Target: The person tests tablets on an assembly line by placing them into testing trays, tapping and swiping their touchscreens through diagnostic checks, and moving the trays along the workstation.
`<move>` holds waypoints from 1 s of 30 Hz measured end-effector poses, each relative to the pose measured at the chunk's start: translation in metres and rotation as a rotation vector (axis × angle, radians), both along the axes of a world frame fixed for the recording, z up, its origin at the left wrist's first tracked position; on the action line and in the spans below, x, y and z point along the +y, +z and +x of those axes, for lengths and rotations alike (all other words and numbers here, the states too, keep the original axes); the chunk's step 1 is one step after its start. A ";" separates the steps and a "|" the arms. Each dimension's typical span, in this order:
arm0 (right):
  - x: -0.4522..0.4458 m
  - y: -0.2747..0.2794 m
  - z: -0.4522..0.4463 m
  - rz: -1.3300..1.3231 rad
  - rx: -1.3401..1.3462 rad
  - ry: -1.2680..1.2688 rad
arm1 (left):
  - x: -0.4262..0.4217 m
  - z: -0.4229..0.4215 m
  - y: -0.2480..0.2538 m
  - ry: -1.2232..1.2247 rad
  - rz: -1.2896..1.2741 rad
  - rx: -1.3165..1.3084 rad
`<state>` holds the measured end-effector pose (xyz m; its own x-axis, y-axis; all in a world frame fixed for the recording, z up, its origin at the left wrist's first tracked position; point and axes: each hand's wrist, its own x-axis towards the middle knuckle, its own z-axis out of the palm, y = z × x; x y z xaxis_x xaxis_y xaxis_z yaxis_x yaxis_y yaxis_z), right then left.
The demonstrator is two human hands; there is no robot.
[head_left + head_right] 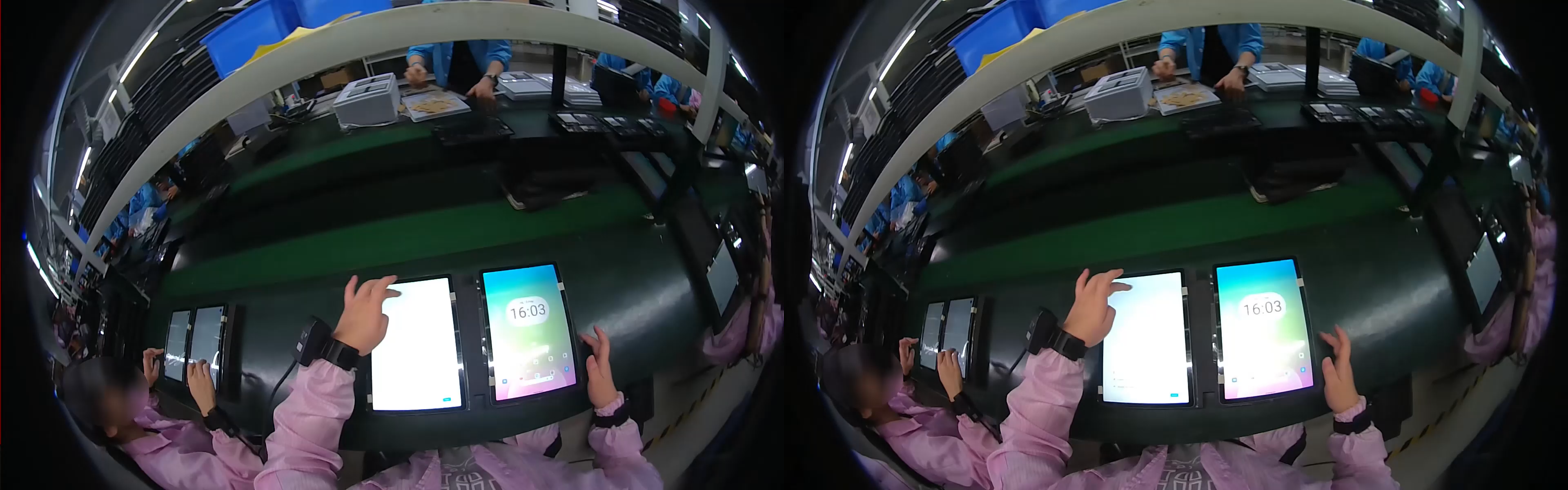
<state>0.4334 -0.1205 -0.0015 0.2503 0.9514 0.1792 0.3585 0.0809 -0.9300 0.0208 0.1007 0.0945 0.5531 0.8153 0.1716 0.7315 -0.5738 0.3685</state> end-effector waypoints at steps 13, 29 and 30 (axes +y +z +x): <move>0.015 -0.014 -0.013 0.075 -0.018 -0.054 | -0.100 0.012 0.003 -0.304 -0.153 0.183; 0.022 -0.024 -0.012 0.089 -0.012 -0.059 | -0.165 -0.026 0.042 0.001 0.234 -0.201; 0.023 -0.028 -0.010 0.089 -0.009 -0.065 | -0.169 -0.018 0.064 -0.088 0.381 -0.200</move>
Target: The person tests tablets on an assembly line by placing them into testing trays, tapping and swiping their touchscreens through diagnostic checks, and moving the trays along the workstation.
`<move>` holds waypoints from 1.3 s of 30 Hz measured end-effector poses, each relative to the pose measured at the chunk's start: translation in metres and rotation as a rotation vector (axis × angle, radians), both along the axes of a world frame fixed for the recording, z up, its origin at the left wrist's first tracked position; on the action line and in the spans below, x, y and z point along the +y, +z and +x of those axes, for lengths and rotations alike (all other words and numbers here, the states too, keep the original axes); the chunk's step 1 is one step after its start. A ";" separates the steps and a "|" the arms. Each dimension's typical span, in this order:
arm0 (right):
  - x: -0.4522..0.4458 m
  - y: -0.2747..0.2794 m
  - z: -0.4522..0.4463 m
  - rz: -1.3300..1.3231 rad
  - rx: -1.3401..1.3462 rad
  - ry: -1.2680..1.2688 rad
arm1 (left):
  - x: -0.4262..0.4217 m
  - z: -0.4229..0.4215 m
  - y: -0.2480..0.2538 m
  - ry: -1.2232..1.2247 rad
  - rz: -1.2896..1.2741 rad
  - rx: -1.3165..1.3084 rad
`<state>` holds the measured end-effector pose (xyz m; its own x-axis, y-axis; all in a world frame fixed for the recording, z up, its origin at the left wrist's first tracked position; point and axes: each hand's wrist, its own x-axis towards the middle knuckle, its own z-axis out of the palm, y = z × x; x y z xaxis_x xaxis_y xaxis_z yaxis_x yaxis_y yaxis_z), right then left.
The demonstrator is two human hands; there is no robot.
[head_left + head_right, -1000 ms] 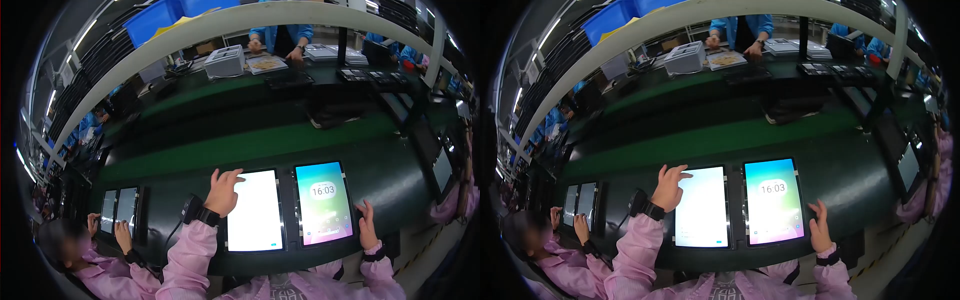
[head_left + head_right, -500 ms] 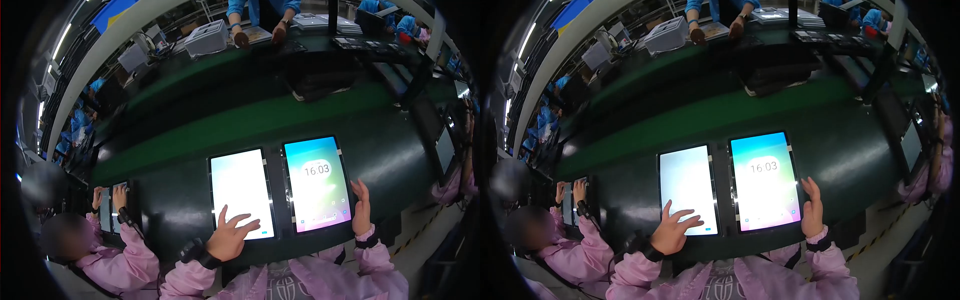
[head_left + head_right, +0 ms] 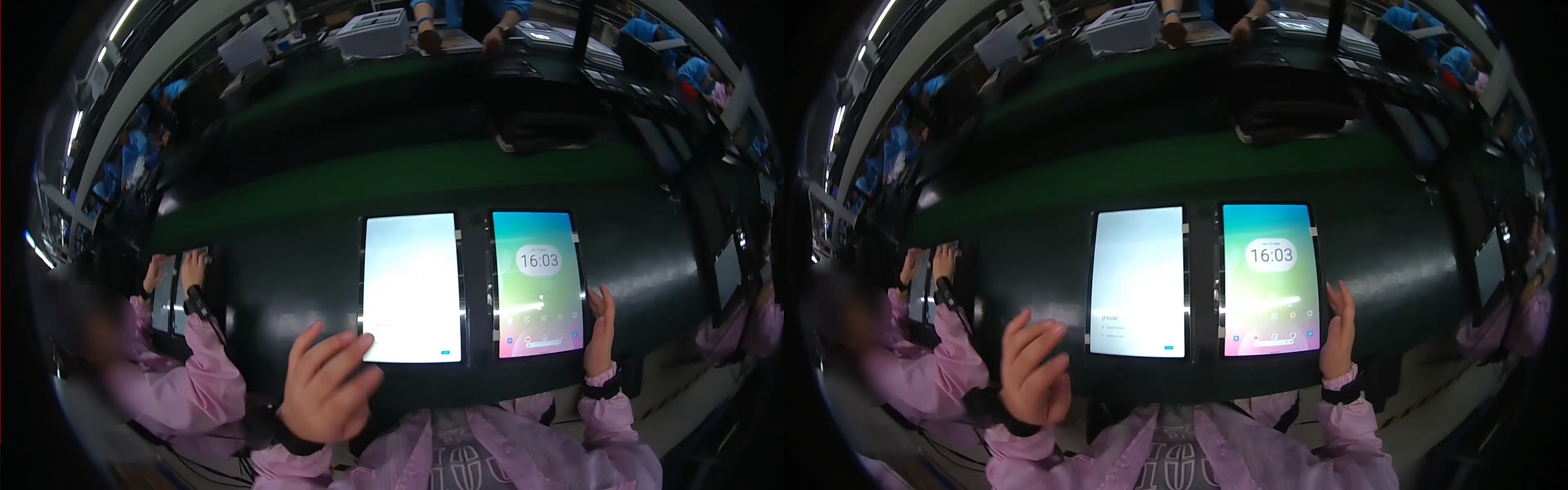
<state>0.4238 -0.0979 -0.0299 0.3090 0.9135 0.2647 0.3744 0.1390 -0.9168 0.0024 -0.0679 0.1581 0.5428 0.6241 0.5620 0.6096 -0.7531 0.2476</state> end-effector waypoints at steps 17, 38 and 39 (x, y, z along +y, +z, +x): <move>-0.001 -0.005 0.001 0.042 0.004 0.012 | -0.015 0.073 0.075 -0.796 1.133 0.372; 0.011 -0.004 0.010 0.035 0.006 0.135 | 0.011 -0.035 -0.175 -0.039 -1.000 -1.004; 0.011 -0.003 0.010 0.036 -0.002 0.128 | 0.011 -0.033 -0.174 -0.049 -0.982 -0.910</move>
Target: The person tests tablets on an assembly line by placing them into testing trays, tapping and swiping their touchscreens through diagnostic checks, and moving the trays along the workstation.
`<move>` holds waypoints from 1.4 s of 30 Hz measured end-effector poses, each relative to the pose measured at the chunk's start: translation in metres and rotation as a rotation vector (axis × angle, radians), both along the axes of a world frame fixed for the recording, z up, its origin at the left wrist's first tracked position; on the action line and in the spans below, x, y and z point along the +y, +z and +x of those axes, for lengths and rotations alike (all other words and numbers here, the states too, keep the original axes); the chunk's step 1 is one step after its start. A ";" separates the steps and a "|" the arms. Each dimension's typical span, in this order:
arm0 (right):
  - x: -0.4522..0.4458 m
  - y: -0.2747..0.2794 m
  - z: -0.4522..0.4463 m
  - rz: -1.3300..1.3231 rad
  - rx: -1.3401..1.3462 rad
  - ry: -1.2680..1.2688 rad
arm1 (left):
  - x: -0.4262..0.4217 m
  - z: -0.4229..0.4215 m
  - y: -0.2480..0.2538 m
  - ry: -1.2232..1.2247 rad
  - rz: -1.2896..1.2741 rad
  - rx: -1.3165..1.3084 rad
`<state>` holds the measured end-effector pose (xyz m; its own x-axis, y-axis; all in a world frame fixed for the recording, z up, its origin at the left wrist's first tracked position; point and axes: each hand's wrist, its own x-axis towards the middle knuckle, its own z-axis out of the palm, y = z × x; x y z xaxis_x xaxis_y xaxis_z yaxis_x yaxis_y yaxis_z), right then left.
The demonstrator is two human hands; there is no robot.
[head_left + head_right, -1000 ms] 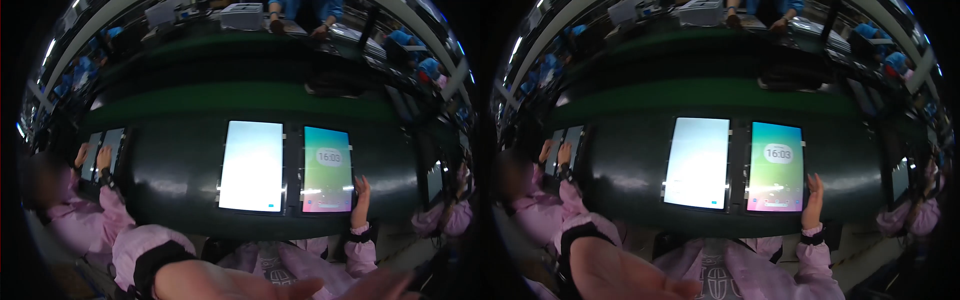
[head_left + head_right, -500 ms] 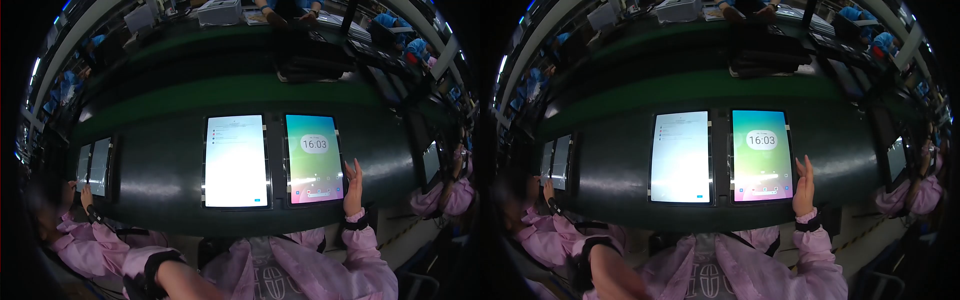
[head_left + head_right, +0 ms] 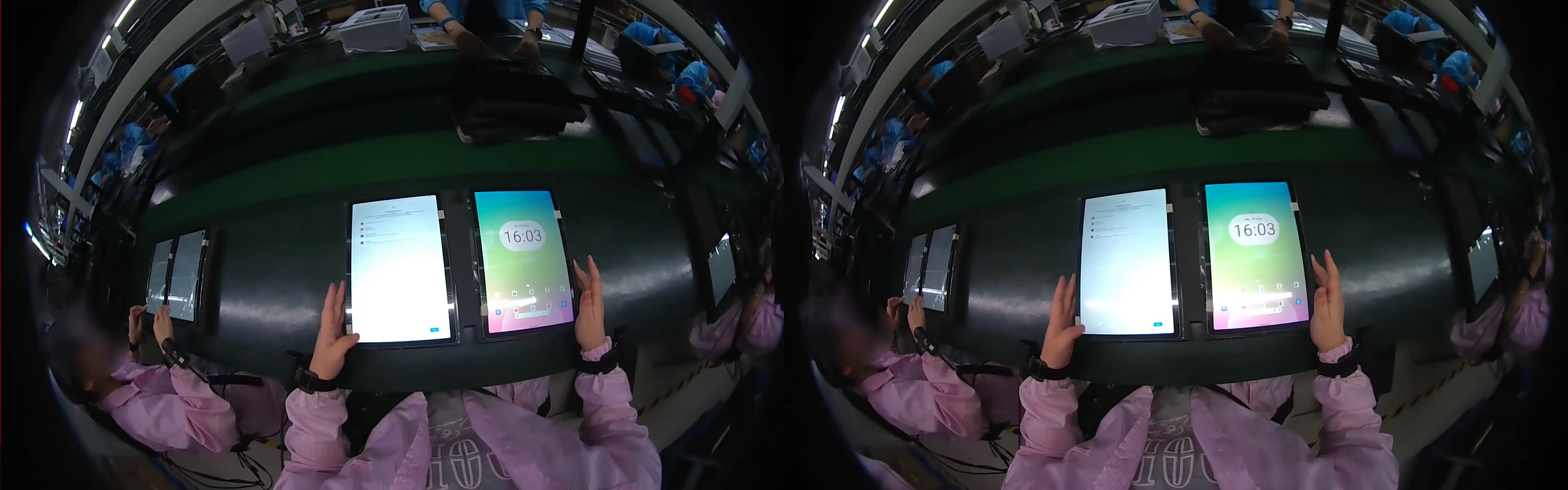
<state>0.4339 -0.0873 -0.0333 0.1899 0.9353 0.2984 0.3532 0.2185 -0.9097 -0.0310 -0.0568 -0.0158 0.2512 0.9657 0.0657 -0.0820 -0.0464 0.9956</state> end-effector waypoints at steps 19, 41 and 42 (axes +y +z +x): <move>0.007 0.091 -0.019 -0.034 -0.436 0.013 | -0.016 -0.005 0.108 0.092 0.270 0.349; -0.007 0.283 -0.126 0.548 -0.131 1.097 | -0.001 0.069 0.283 -0.331 1.009 -0.326; -0.004 0.286 -0.123 0.562 -0.138 1.070 | 0.004 0.069 0.287 -0.326 1.006 -0.339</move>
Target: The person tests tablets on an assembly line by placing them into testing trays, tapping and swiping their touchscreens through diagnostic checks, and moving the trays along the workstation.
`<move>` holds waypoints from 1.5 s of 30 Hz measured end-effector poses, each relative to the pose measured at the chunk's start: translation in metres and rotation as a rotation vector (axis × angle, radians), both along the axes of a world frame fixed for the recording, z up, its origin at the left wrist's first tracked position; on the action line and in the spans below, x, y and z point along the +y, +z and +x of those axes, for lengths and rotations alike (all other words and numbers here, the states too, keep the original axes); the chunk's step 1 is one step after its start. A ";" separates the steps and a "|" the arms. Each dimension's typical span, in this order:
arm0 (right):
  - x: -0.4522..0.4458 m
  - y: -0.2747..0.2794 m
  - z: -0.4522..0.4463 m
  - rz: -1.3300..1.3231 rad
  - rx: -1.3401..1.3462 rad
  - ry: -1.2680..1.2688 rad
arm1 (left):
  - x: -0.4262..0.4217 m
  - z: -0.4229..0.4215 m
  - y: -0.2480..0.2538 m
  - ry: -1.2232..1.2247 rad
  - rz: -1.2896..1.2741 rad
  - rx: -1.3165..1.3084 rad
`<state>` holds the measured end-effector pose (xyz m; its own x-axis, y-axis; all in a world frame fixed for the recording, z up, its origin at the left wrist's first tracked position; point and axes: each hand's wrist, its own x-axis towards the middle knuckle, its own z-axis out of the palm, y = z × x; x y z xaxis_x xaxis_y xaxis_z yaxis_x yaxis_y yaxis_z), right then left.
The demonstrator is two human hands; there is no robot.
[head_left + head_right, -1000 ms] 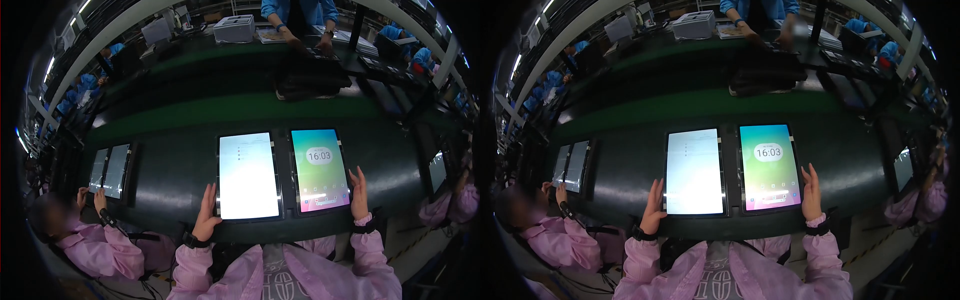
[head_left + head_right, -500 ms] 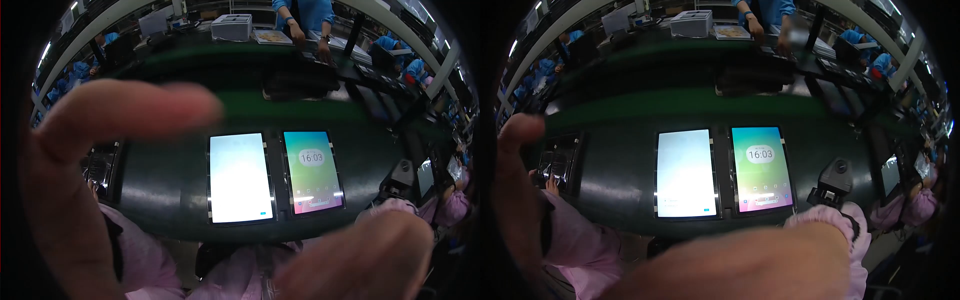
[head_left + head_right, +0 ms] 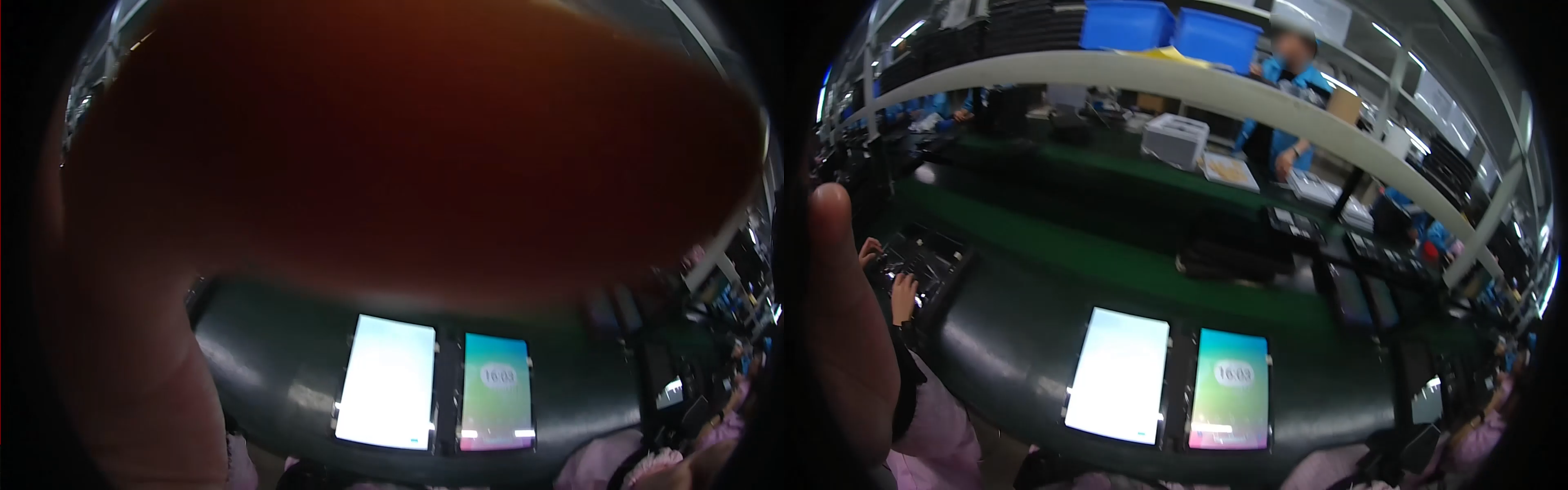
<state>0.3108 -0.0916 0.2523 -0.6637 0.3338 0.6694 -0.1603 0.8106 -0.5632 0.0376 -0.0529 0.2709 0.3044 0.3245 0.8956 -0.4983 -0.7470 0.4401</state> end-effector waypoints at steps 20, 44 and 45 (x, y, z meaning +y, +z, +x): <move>0.158 -0.170 -0.038 0.495 -0.741 -0.720 | 0.110 -0.042 -0.220 1.032 -0.142 0.962; 0.089 -0.168 0.083 -0.271 -0.721 -1.078 | -0.002 -0.065 -0.249 0.700 -0.685 0.642; 0.080 -0.172 0.094 -0.317 -0.729 -1.135 | -0.004 -0.061 -0.248 0.696 -0.717 0.625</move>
<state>0.4046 -0.0112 0.0808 -0.0927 0.9918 0.0876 0.9009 0.1210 -0.4168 -0.0231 -0.0564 0.0224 0.1840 0.9625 0.1992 0.3703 -0.2557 0.8930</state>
